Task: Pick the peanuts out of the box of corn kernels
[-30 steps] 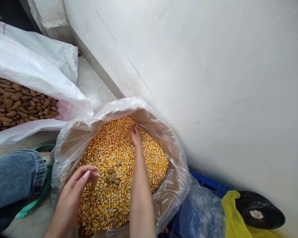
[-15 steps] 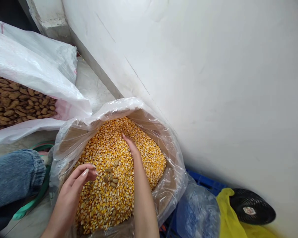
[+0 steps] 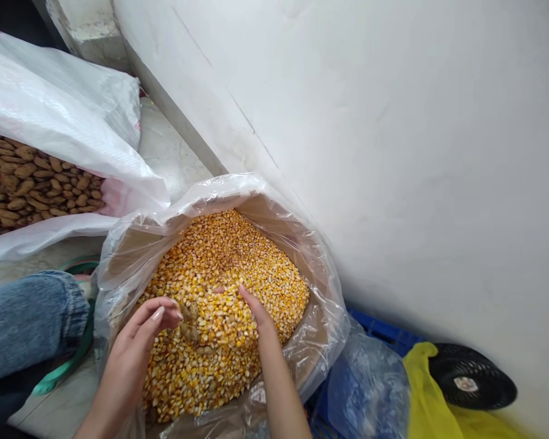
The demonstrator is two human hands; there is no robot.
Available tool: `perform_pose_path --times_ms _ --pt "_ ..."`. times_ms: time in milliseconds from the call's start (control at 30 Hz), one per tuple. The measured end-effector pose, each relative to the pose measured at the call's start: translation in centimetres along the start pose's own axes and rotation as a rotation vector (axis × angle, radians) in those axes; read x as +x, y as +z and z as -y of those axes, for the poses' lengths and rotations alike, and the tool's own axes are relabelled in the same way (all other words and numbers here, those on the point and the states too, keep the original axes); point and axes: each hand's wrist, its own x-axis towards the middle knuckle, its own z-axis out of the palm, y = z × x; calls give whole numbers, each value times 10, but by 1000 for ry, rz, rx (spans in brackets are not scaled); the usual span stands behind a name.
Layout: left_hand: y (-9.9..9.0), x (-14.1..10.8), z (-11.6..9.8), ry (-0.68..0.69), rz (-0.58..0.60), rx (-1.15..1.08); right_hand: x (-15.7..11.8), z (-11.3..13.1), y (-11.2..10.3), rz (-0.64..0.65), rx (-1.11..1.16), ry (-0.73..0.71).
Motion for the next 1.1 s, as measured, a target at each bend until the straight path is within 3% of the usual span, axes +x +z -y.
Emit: perform_pose_path --times_ms 167,333,400,500,667,767,933,1033,1100 --pt "3 1 0 -12 -19 0 -36 -16 2 107 130 -42" --pt "1 0 2 -23 -20 12 -61 -38 8 -57 105 -129" --pt "-1 -1 4 -20 -18 12 -72 -42 7 -110 13 -155" --pt "-1 0 5 -11 -14 4 -92 -36 5 -64 -208 -162" --pt "2 1 3 4 -27 -4 -106 8 2 39 -679 -95" --pt "2 0 2 7 -29 -3 -76 36 -1 -117 -719 -225" --pt "3 0 -1 3 -30 -21 38 67 -6 -382 -381 -673" --pt "3 1 -2 -11 -31 -31 103 72 2 -469 -306 -726" --pt "3 1 -2 -17 -40 -35 129 70 11 -506 -339 -712"
